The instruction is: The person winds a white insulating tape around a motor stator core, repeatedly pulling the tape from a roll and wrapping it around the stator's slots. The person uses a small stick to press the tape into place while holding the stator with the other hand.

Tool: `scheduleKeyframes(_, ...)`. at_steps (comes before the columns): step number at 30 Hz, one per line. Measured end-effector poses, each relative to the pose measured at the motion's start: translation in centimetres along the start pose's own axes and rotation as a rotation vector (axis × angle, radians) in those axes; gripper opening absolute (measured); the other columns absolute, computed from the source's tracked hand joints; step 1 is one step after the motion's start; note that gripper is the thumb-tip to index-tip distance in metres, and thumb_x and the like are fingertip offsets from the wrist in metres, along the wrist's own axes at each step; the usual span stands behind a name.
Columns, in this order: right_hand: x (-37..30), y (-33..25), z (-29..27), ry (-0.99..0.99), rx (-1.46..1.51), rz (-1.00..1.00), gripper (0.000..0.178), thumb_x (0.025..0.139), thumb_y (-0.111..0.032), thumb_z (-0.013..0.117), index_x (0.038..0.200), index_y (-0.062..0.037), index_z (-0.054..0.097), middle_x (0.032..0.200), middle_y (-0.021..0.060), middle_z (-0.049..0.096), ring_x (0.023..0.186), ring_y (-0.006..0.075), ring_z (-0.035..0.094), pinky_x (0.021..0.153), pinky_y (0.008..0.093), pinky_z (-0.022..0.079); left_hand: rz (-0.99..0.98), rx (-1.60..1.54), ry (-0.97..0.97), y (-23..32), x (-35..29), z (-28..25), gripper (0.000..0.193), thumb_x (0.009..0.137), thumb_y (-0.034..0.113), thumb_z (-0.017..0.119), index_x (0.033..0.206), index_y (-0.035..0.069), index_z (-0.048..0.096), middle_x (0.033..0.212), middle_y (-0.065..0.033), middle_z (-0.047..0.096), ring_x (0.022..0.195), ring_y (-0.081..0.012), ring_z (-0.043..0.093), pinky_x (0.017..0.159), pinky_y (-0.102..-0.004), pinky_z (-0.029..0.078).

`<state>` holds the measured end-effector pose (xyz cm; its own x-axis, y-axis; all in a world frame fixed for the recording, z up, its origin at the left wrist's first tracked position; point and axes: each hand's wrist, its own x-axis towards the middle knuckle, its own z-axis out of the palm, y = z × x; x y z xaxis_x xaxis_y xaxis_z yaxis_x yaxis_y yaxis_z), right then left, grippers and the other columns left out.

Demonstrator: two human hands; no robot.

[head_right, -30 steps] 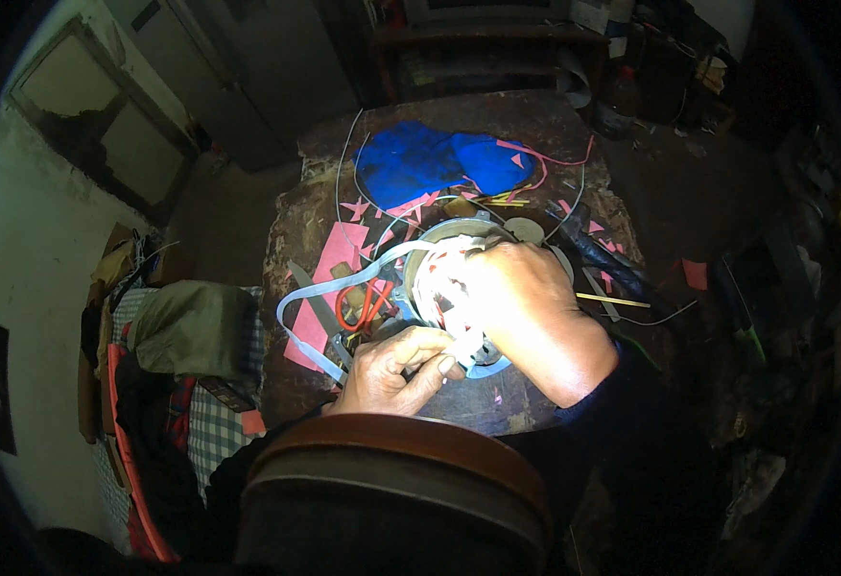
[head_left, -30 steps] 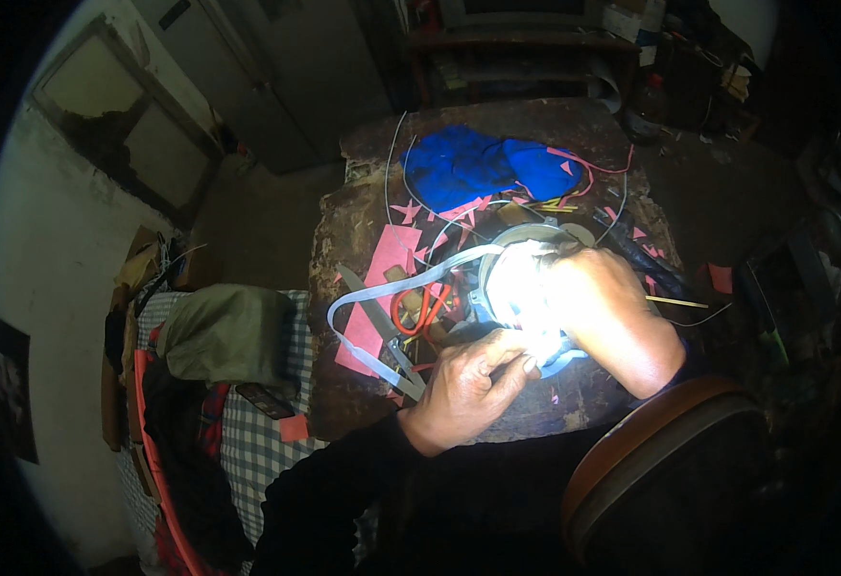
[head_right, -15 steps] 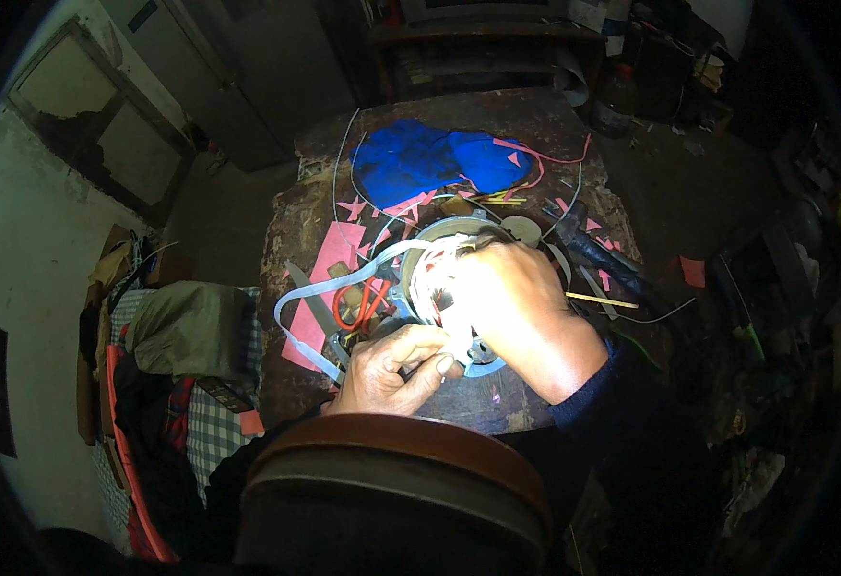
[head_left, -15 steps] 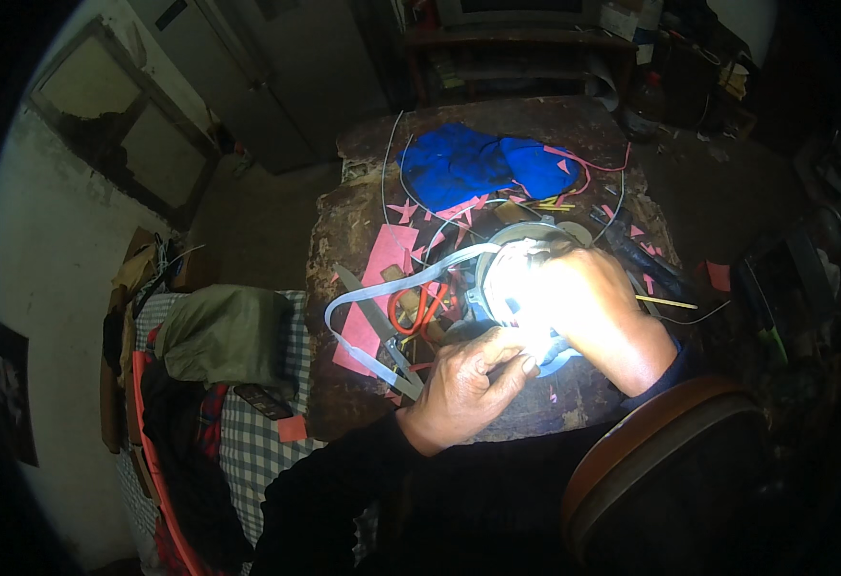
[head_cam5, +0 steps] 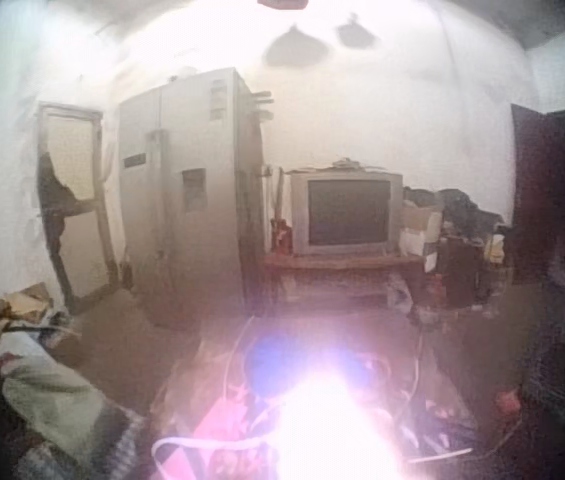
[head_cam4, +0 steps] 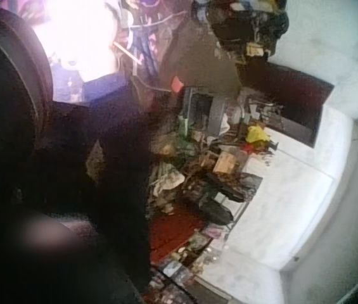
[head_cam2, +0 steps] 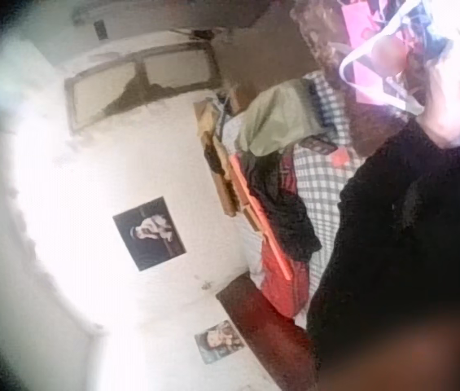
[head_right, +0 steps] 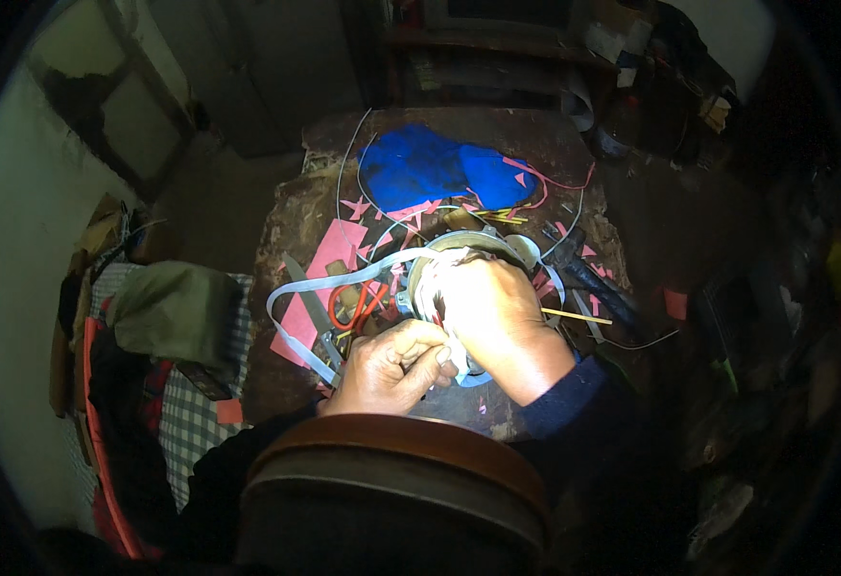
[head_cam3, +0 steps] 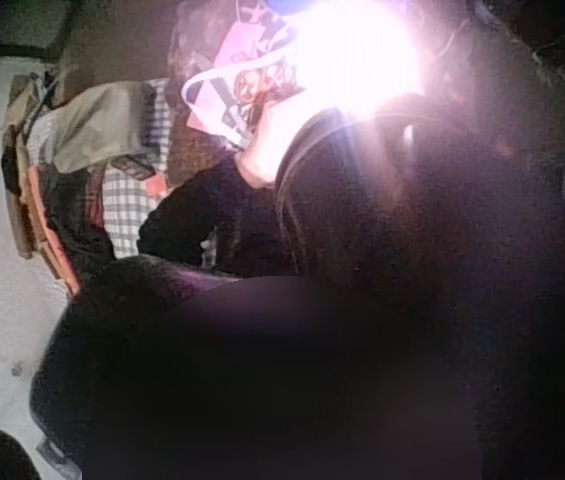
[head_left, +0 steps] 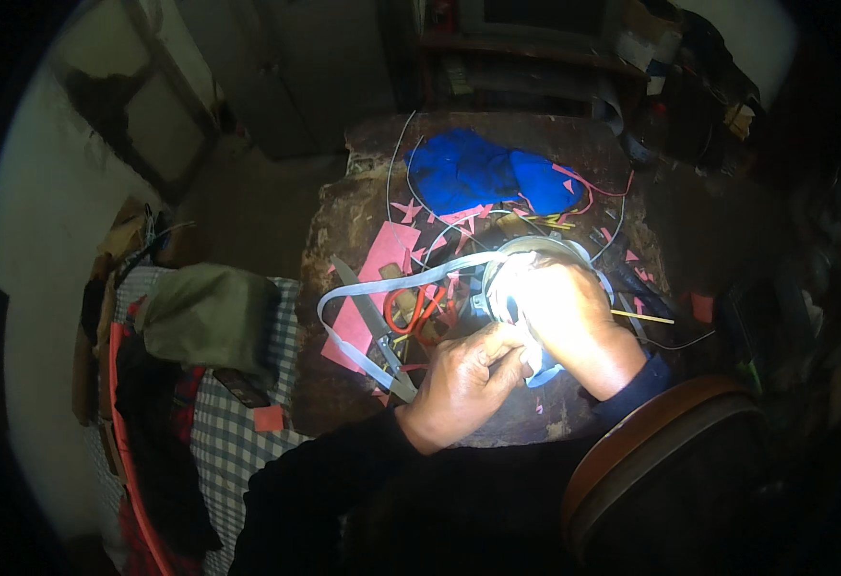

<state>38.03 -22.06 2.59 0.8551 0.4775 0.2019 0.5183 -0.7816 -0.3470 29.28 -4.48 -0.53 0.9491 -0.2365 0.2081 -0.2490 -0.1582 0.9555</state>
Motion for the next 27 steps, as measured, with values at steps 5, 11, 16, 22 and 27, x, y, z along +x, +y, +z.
scheduleKeyframes(5, -0.2, 0.5, -3.5, -0.187, -0.427, 0.004, 0.012, 0.089, -0.009, 0.068, 0.093, -0.0085, 0.079, 0.088, 0.0153, 0.074, 0.082, 0.0334, 0.076, 0.078, 0.0484, 0.061, 0.024, -0.086, 0.034, -0.9, 0.2, 0.3, 0.006, 0.105, -0.002, 0.068, 0.111, -0.001, 0.070, 0.087, -0.0080, 0.077, 0.082, -0.0129, 0.077, 0.072, -0.0301, 0.062)
scheduleKeyframes(11, 1.8, 0.1, -9.5, 0.053, -0.421, -0.429, 0.015, 0.091, -0.011, 0.067, 0.098, -0.0045, 0.078, 0.099, 0.0170, 0.072, 0.097, 0.0335, 0.074, 0.088, 0.0472, 0.058, 0.117, -0.040, 0.052, -0.8, 0.3, -0.2, 0.010, 0.098, 0.004, 0.072, 0.109, 0.002, 0.070, 0.093, -0.0189, 0.075, 0.084, -0.0374, 0.077, 0.072, -0.0431, 0.060)
scheduleKeyframes(16, 5.8, -2.4, -8.9, -0.053, -0.492, -0.652, 0.020, 0.085, -0.017, 0.071, 0.097, -0.0031, 0.079, 0.106, 0.0178, 0.076, 0.099, 0.0314, 0.073, 0.095, 0.0488, 0.055, 0.128, -0.016, 0.057, -0.4, 0.3, -0.6, 0.010, 0.098, 0.005, 0.071, 0.106, 0.001, 0.069, 0.093, -0.0215, 0.074, 0.084, -0.0418, 0.076, 0.072, -0.0463, 0.059)
scheduleKeyframes(22, 7.3, -0.5, -5.5, 0.032, -0.365, -0.761, 0.014, 0.083, -0.014, 0.074, 0.092, -0.0039, 0.076, 0.096, 0.0166, 0.075, 0.091, 0.0347, 0.074, 0.088, 0.0497, 0.055, 0.108, -0.012, 0.027, -0.1, 0.2, -1.0, 0.013, 0.098, 0.008, 0.072, 0.109, 0.001, 0.070, 0.095, -0.0223, 0.074, 0.085, -0.0425, 0.076, 0.073, -0.0462, 0.060)
scheduleKeyframes(27, 7.4, 1.7, -5.6, -0.158, -0.181, -0.482, 0.011, 0.092, -0.011, 0.071, 0.098, -0.0038, 0.077, 0.100, 0.0138, 0.075, 0.093, 0.0341, 0.074, 0.086, 0.0479, 0.058, 0.406, 0.314, 0.151, 1.3, -0.4, -2.7, 0.024, 0.096, 0.012, 0.076, 0.118, 0.003, 0.075, 0.118, -0.0143, 0.072, 0.106, -0.0309, 0.072, 0.083, -0.0401, 0.061)
